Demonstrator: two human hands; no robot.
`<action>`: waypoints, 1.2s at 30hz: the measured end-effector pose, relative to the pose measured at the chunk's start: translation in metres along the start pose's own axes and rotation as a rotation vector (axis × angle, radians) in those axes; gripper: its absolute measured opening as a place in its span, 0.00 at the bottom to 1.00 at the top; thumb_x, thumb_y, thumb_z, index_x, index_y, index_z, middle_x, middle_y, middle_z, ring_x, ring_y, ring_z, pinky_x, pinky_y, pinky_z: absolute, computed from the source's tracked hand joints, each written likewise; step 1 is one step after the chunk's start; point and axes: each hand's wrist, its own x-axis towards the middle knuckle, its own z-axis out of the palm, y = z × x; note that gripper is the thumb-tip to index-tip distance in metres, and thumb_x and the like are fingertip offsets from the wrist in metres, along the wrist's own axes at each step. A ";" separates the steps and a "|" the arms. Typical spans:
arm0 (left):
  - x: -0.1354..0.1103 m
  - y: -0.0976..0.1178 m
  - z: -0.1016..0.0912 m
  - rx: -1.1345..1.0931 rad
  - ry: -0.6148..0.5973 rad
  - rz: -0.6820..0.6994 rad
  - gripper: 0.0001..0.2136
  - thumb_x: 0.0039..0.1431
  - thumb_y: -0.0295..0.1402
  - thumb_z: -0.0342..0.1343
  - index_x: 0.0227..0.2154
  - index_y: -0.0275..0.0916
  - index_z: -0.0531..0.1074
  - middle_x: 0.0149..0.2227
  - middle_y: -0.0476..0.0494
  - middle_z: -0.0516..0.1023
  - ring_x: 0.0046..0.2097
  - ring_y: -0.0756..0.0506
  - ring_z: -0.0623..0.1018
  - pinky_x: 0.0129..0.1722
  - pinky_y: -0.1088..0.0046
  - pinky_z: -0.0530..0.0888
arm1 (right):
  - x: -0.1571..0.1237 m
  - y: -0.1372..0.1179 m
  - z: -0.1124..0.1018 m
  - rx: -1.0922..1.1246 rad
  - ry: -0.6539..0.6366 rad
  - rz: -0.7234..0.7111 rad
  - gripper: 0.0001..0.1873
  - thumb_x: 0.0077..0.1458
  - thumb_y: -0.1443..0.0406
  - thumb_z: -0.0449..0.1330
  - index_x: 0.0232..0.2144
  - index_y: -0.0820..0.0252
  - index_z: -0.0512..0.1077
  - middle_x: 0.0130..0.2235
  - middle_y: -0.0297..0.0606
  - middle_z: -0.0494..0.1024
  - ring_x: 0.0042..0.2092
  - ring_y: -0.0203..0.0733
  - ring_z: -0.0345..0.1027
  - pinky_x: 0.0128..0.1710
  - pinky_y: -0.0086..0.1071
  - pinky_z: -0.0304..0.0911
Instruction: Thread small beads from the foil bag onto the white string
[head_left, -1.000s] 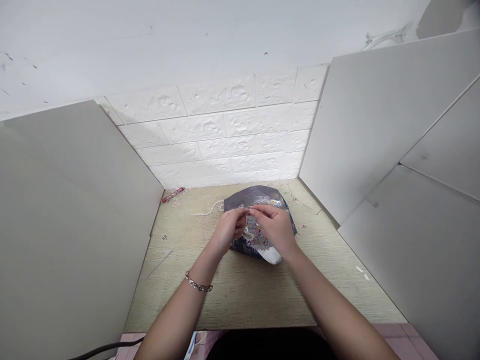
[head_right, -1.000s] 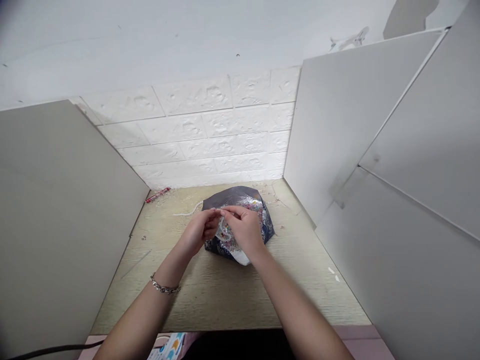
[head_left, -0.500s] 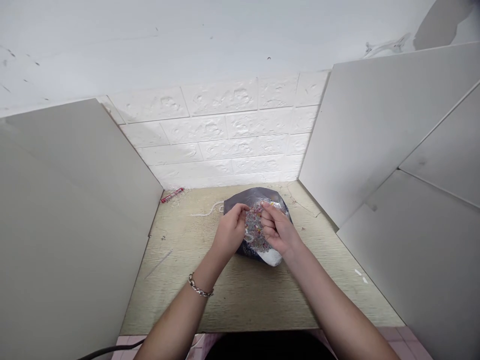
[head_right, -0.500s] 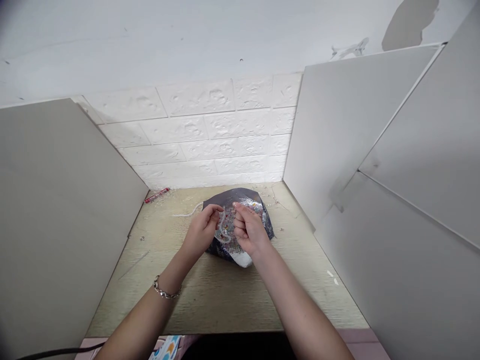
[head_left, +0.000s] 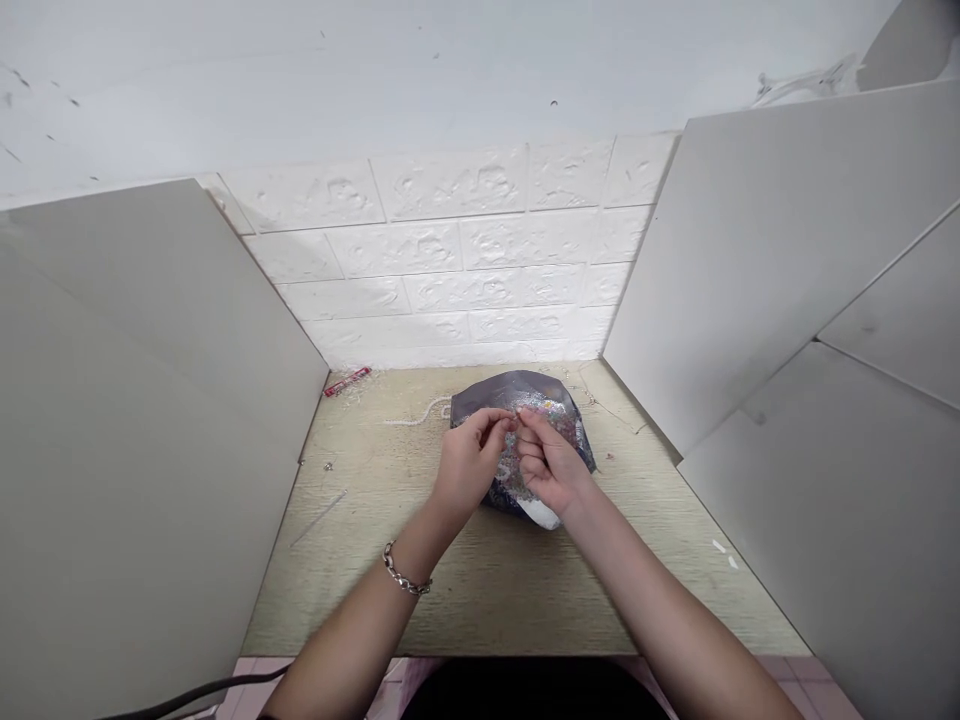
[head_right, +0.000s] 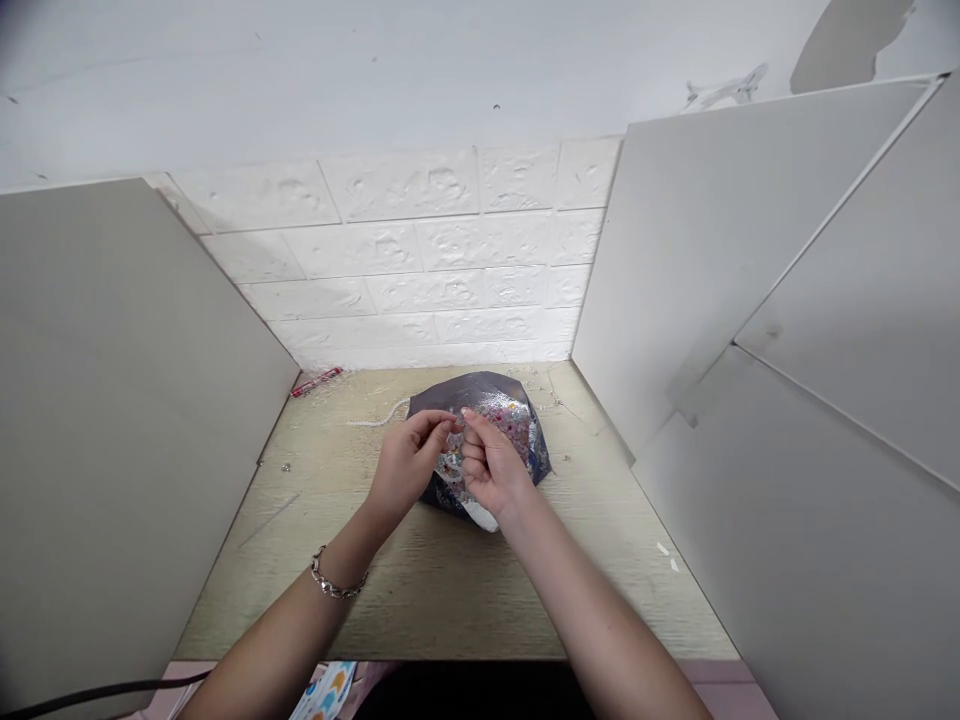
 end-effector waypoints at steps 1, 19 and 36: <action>-0.001 0.002 0.000 0.015 0.019 0.002 0.09 0.53 0.35 0.46 0.31 0.37 0.68 0.30 0.48 0.73 0.31 0.52 0.71 0.31 0.79 0.67 | 0.000 0.001 0.000 0.004 0.008 0.008 0.15 0.38 0.69 0.61 0.20 0.61 0.55 0.13 0.20 0.47 0.13 0.21 0.33 0.06 0.15 0.32; 0.003 0.002 0.001 -0.453 -0.058 -0.252 0.10 0.47 0.36 0.53 0.28 0.33 0.70 0.21 0.50 0.68 0.18 0.57 0.62 0.17 0.82 0.57 | -0.005 0.009 0.002 -0.519 0.083 -0.458 0.12 0.38 0.62 0.61 0.28 0.63 0.67 0.18 0.28 0.67 0.14 0.22 0.42 0.09 0.20 0.40; 0.008 -0.004 -0.003 -0.848 -0.161 -0.490 0.12 0.42 0.37 0.58 0.27 0.32 0.69 0.22 0.52 0.63 0.15 0.62 0.56 0.11 0.85 0.44 | -0.006 0.002 -0.007 -1.436 0.088 -1.023 0.11 0.48 0.63 0.52 0.32 0.58 0.73 0.32 0.35 0.75 0.32 0.36 0.67 0.34 0.29 0.61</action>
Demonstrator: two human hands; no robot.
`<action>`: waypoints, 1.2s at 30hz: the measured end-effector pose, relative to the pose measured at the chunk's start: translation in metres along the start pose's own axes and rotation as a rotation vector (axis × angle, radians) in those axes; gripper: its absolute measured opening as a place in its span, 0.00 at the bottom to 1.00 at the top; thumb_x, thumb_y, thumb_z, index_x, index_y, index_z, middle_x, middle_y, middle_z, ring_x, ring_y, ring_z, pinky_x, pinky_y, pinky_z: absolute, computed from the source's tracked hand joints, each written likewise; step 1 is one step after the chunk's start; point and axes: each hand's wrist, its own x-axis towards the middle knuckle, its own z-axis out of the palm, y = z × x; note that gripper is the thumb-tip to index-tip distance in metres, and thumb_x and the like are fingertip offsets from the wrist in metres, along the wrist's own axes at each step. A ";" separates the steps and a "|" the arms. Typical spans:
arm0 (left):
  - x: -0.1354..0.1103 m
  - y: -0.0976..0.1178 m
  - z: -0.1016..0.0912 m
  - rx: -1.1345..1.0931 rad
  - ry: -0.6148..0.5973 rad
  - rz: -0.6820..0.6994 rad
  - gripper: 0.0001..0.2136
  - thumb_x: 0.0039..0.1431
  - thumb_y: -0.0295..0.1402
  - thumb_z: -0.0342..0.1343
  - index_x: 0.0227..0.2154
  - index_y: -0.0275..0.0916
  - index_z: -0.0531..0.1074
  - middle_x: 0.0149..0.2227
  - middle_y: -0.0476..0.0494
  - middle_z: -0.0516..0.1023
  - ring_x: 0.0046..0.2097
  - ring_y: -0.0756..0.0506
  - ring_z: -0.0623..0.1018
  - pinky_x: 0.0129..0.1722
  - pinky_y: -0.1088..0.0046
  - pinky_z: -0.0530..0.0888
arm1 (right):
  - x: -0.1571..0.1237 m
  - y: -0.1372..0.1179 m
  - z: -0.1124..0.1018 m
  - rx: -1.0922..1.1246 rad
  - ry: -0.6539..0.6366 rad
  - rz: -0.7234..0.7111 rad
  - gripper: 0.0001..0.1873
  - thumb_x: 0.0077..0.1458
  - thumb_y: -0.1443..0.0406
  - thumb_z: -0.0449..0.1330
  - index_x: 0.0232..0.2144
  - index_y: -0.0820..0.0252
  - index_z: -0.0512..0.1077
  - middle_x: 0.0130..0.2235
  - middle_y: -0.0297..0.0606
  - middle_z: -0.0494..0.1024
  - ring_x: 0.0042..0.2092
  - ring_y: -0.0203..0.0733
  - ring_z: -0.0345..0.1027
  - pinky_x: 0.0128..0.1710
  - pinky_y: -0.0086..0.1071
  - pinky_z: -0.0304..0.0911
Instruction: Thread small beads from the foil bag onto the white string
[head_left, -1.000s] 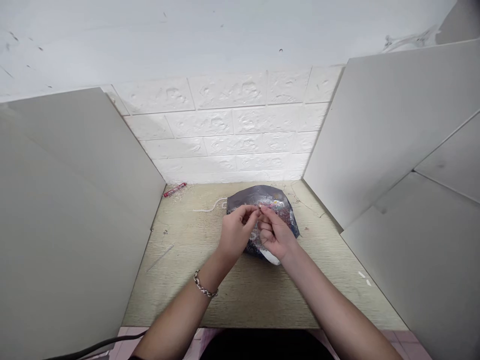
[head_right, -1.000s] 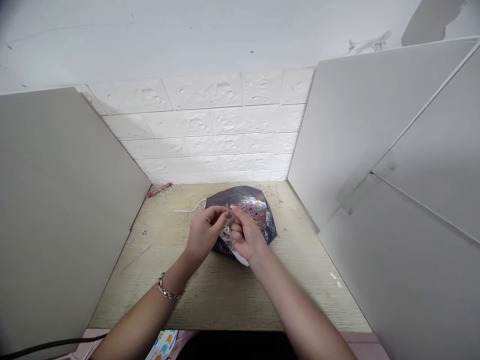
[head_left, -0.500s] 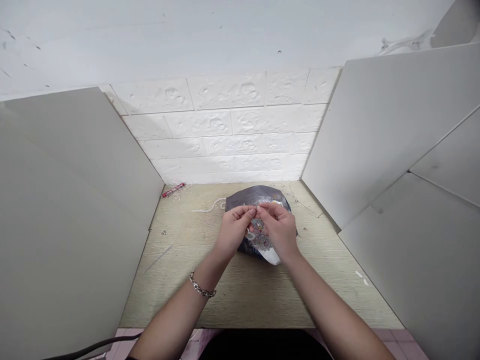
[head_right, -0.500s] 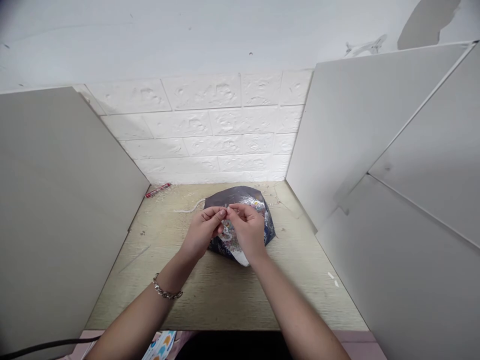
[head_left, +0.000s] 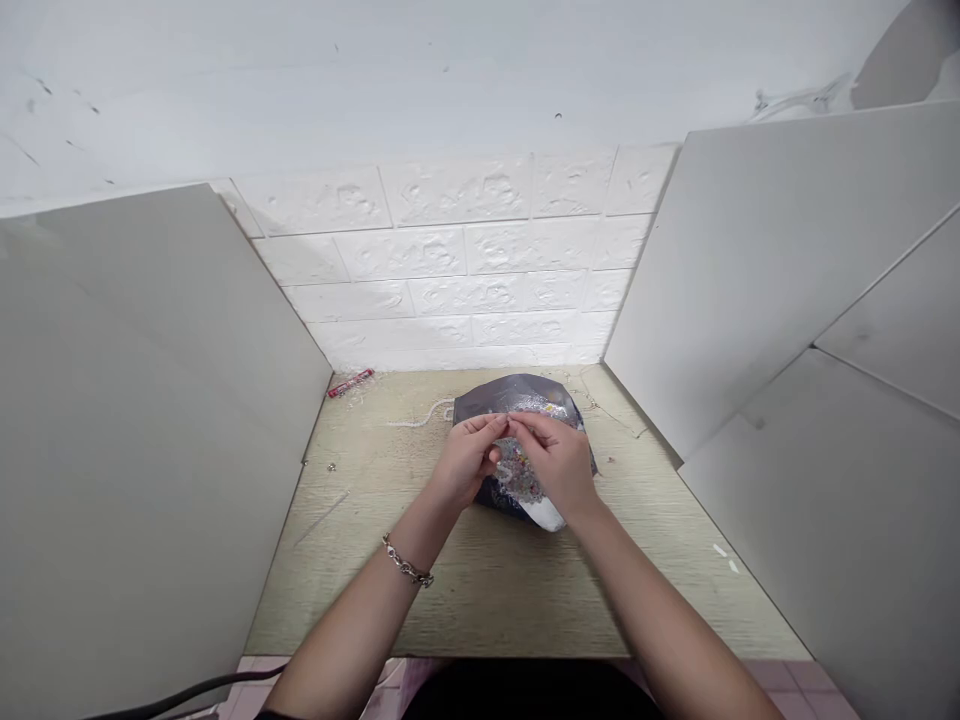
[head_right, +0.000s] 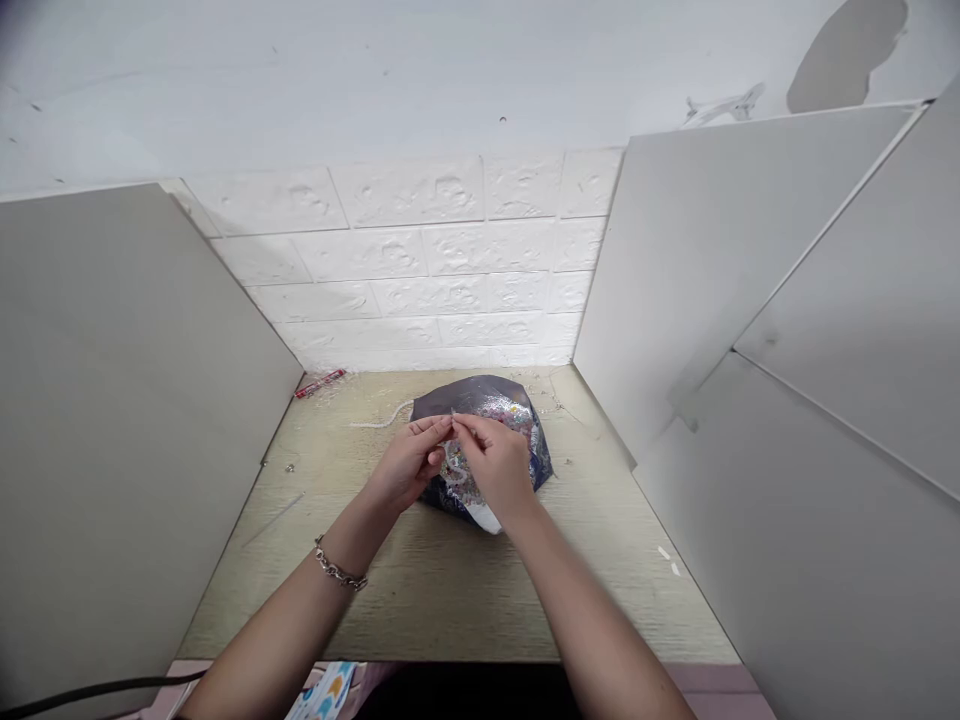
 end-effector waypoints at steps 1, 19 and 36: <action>0.000 0.000 0.000 0.015 -0.004 -0.004 0.13 0.42 0.37 0.58 0.27 0.32 0.69 0.22 0.52 0.64 0.15 0.62 0.56 0.11 0.85 0.44 | 0.001 0.000 -0.001 -0.003 -0.013 -0.002 0.11 0.48 0.63 0.52 0.32 0.58 0.73 0.32 0.34 0.75 0.33 0.36 0.68 0.34 0.29 0.61; -0.005 0.003 0.004 0.484 0.123 0.331 0.10 0.47 0.38 0.53 0.25 0.34 0.67 0.16 0.54 0.57 0.18 0.57 0.55 0.18 0.81 0.53 | 0.010 -0.001 -0.004 0.930 -0.116 0.723 0.14 0.37 0.59 0.62 0.27 0.62 0.67 0.13 0.20 0.45 0.14 0.23 0.34 0.09 0.19 0.33; -0.013 -0.002 0.003 1.130 0.226 0.687 0.10 0.53 0.35 0.46 0.30 0.38 0.70 0.17 0.51 0.64 0.22 0.53 0.62 0.25 0.78 0.58 | 0.006 0.000 -0.001 1.246 -0.234 0.930 0.13 0.38 0.64 0.63 0.28 0.62 0.65 0.16 0.22 0.45 0.15 0.22 0.33 0.08 0.16 0.32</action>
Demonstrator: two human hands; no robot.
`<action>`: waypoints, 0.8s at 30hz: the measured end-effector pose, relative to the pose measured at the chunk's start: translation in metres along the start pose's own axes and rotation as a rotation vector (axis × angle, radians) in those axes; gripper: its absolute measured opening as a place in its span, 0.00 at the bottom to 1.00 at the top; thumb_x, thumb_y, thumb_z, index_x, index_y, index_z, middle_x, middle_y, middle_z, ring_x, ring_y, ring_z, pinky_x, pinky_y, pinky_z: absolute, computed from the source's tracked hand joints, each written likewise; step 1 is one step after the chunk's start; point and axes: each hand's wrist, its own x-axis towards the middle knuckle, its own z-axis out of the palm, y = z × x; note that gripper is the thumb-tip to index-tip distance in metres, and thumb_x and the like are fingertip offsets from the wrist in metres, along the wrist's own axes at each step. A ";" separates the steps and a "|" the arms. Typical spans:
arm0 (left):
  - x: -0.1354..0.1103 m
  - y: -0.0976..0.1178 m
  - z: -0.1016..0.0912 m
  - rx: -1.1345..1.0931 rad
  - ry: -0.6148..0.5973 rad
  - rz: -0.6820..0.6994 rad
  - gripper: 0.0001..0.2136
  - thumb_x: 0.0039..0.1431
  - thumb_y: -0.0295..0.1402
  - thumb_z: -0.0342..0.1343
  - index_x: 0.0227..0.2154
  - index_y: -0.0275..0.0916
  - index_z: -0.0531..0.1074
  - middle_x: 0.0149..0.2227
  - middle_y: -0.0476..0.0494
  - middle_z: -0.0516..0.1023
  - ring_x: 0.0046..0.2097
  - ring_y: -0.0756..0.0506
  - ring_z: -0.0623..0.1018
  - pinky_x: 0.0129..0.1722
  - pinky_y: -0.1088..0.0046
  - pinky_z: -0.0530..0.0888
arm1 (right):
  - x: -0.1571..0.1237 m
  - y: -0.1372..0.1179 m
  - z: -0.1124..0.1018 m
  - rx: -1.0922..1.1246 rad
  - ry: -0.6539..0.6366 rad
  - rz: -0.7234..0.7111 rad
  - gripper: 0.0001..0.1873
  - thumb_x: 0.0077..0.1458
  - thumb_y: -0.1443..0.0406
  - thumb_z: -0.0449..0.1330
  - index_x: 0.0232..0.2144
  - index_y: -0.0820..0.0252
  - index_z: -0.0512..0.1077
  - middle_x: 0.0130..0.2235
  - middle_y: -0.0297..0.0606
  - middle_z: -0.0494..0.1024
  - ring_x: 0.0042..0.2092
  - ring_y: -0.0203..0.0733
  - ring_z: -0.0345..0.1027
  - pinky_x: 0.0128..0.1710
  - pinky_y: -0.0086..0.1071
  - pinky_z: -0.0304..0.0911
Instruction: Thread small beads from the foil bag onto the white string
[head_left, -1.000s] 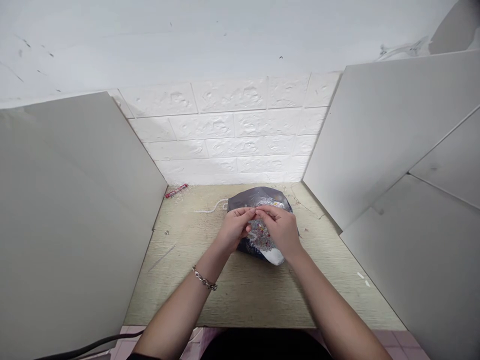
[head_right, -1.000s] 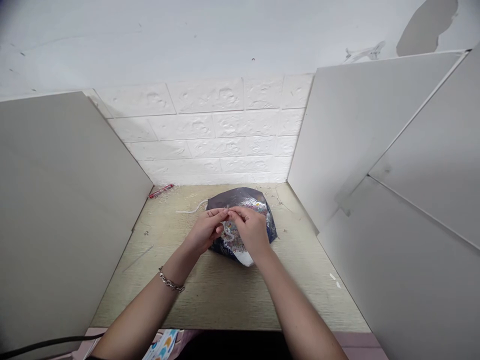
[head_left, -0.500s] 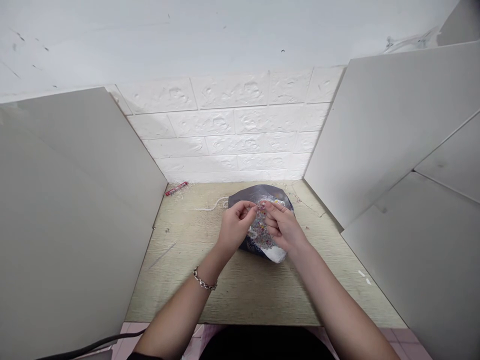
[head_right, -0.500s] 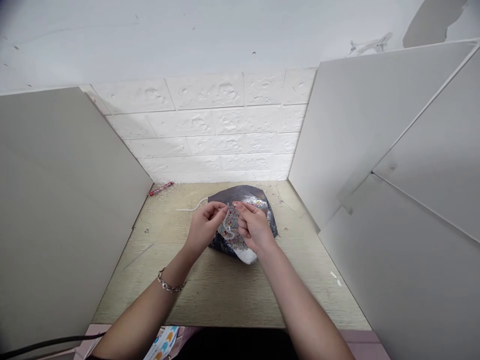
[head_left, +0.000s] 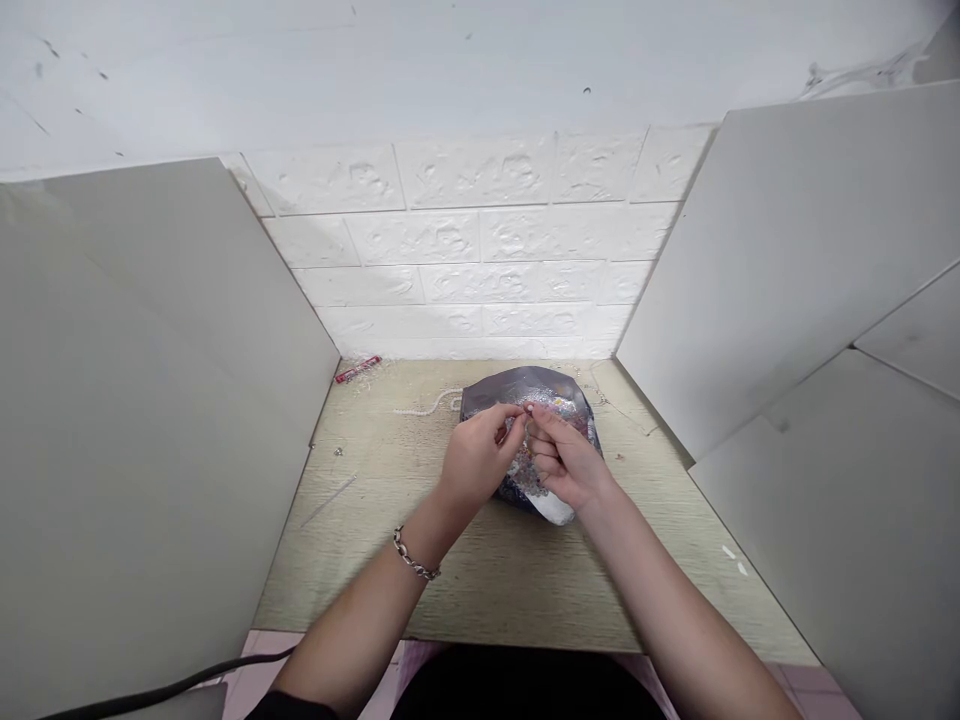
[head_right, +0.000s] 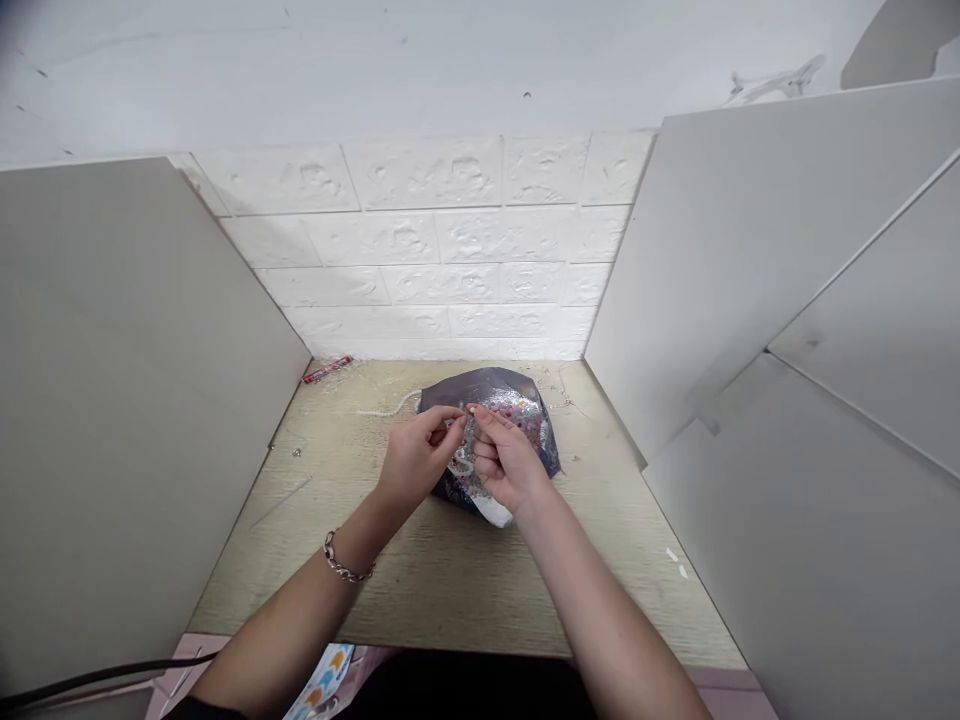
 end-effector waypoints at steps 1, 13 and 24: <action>0.000 0.000 0.000 -0.011 0.003 -0.006 0.10 0.52 0.35 0.46 0.30 0.38 0.70 0.17 0.51 0.63 0.22 0.53 0.62 0.25 0.78 0.58 | 0.000 0.001 0.000 0.002 -0.006 0.008 0.13 0.38 0.64 0.63 0.28 0.62 0.65 0.16 0.22 0.46 0.15 0.22 0.33 0.08 0.16 0.32; -0.002 0.007 -0.002 -0.111 0.030 -0.098 0.08 0.51 0.36 0.48 0.24 0.37 0.68 0.16 0.53 0.61 0.20 0.54 0.58 0.23 0.78 0.56 | -0.001 0.001 0.001 0.001 -0.021 0.026 0.13 0.37 0.64 0.63 0.28 0.62 0.66 0.16 0.22 0.48 0.15 0.22 0.34 0.08 0.16 0.31; -0.002 0.007 -0.002 -0.076 0.024 -0.109 0.08 0.50 0.35 0.48 0.21 0.37 0.65 0.16 0.54 0.59 0.20 0.55 0.57 0.22 0.79 0.55 | -0.002 0.002 0.001 -0.005 -0.018 0.032 0.13 0.36 0.64 0.63 0.27 0.61 0.65 0.16 0.22 0.48 0.15 0.22 0.34 0.08 0.16 0.32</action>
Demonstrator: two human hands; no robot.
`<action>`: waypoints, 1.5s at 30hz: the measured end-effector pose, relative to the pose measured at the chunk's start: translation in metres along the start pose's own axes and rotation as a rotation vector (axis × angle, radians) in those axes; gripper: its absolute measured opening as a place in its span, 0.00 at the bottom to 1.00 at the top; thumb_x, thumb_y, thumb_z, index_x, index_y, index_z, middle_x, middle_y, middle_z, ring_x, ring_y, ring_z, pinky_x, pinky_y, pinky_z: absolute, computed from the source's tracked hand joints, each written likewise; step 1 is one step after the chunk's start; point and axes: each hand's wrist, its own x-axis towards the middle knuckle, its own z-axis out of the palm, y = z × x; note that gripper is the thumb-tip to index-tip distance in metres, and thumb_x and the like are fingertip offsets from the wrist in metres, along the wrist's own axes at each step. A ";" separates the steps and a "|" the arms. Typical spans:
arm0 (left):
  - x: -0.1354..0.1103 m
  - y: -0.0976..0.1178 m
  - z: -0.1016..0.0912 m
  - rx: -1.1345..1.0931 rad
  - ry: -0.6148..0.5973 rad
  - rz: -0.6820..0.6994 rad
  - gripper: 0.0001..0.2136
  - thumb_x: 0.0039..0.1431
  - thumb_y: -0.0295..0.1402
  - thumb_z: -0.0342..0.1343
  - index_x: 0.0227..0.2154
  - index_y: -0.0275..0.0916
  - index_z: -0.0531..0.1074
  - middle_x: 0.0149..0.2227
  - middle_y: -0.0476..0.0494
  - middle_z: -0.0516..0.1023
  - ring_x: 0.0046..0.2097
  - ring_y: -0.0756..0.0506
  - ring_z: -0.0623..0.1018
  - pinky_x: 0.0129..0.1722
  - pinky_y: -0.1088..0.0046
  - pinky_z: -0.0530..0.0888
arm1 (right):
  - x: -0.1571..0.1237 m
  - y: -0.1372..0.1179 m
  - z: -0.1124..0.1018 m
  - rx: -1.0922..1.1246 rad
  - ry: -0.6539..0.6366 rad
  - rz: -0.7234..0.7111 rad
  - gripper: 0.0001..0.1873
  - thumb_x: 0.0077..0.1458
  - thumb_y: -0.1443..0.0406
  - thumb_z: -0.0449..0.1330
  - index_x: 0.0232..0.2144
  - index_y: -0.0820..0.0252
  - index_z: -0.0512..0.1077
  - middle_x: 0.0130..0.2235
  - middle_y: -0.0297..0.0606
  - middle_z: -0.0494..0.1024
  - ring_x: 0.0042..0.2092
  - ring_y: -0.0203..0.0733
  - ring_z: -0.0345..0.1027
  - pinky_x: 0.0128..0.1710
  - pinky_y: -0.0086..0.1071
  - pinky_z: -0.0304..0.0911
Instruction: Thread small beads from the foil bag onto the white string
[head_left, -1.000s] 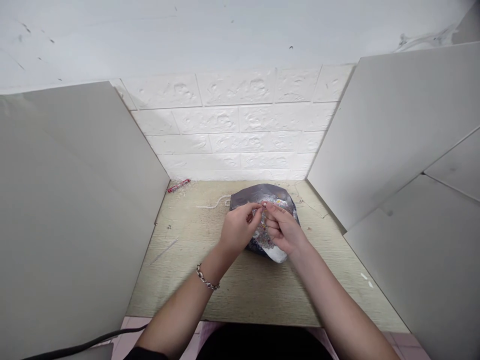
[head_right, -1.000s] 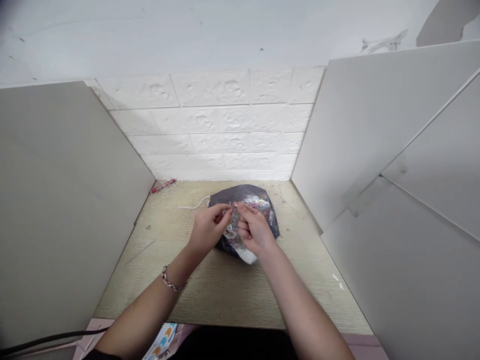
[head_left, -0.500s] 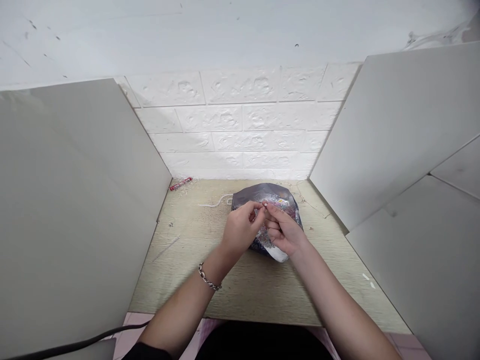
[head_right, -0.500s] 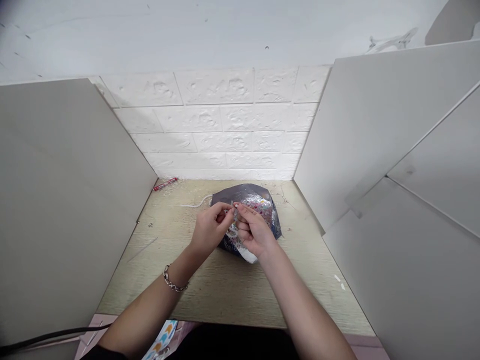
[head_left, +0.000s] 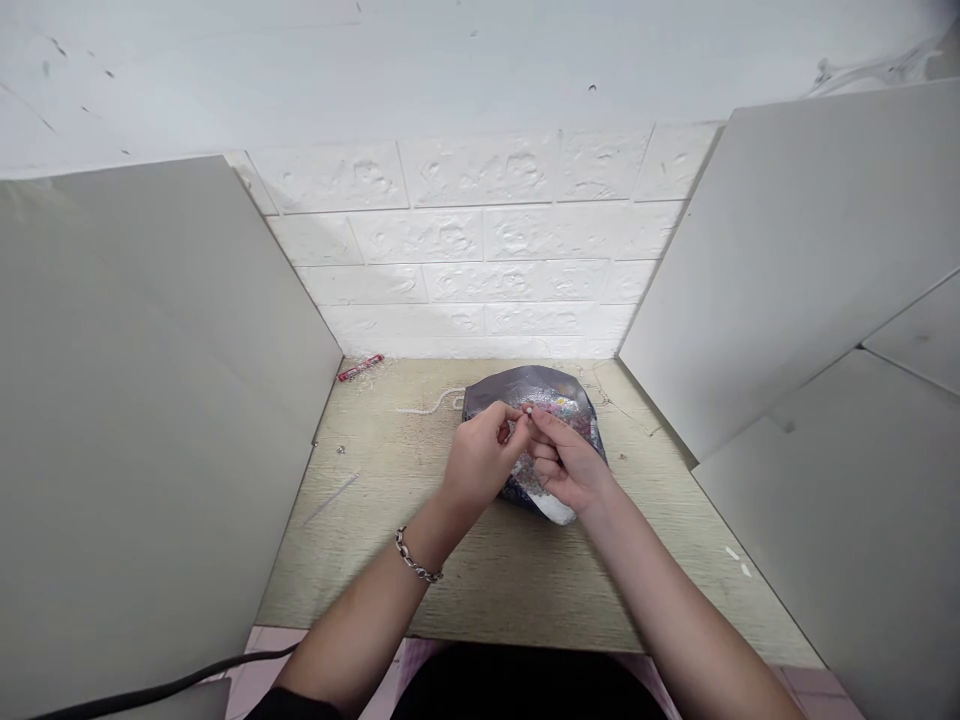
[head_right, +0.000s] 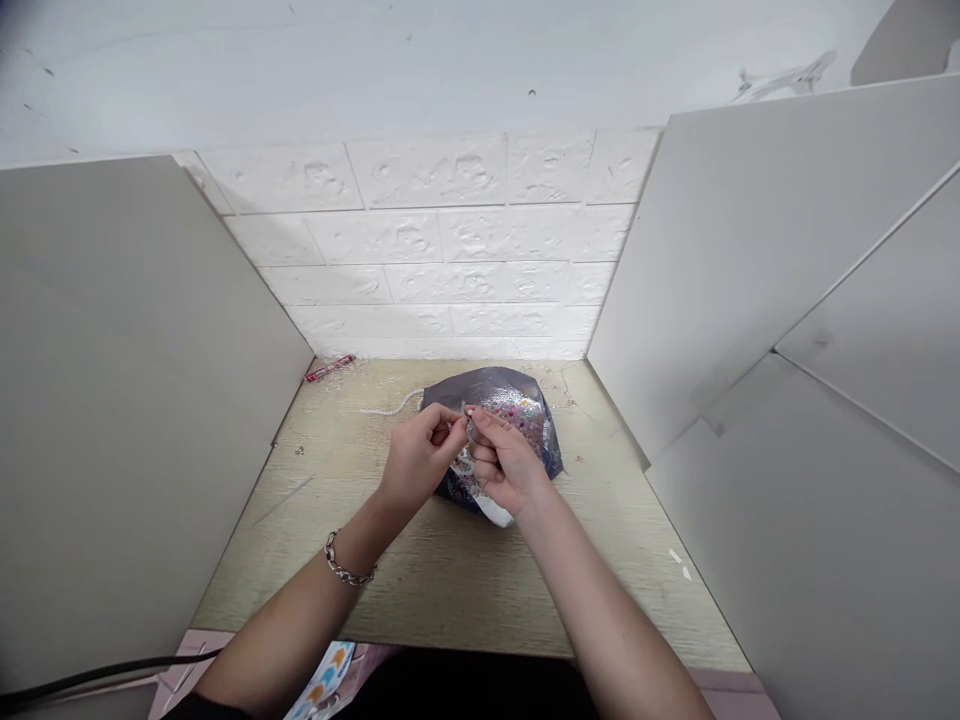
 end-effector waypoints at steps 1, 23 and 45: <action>0.000 0.000 0.000 0.001 0.001 -0.003 0.08 0.50 0.35 0.48 0.21 0.37 0.65 0.16 0.54 0.59 0.20 0.55 0.57 0.22 0.78 0.55 | 0.000 0.000 0.000 -0.003 -0.003 -0.002 0.13 0.36 0.63 0.63 0.27 0.61 0.65 0.16 0.21 0.47 0.15 0.22 0.33 0.09 0.16 0.32; 0.000 0.000 0.001 -0.004 0.012 -0.025 0.09 0.50 0.36 0.48 0.20 0.36 0.65 0.16 0.53 0.61 0.20 0.55 0.59 0.23 0.79 0.57 | 0.000 0.001 0.000 -0.019 -0.014 -0.017 0.12 0.38 0.64 0.62 0.27 0.62 0.66 0.16 0.22 0.45 0.16 0.22 0.33 0.09 0.16 0.32; 0.010 -0.007 -0.002 -0.945 -0.331 -0.526 0.13 0.44 0.39 0.56 0.21 0.33 0.64 0.11 0.58 0.48 0.13 0.59 0.47 0.13 0.81 0.43 | -0.002 -0.001 0.001 -0.511 0.128 -0.428 0.10 0.37 0.62 0.61 0.23 0.63 0.68 0.11 0.22 0.53 0.12 0.23 0.41 0.10 0.22 0.39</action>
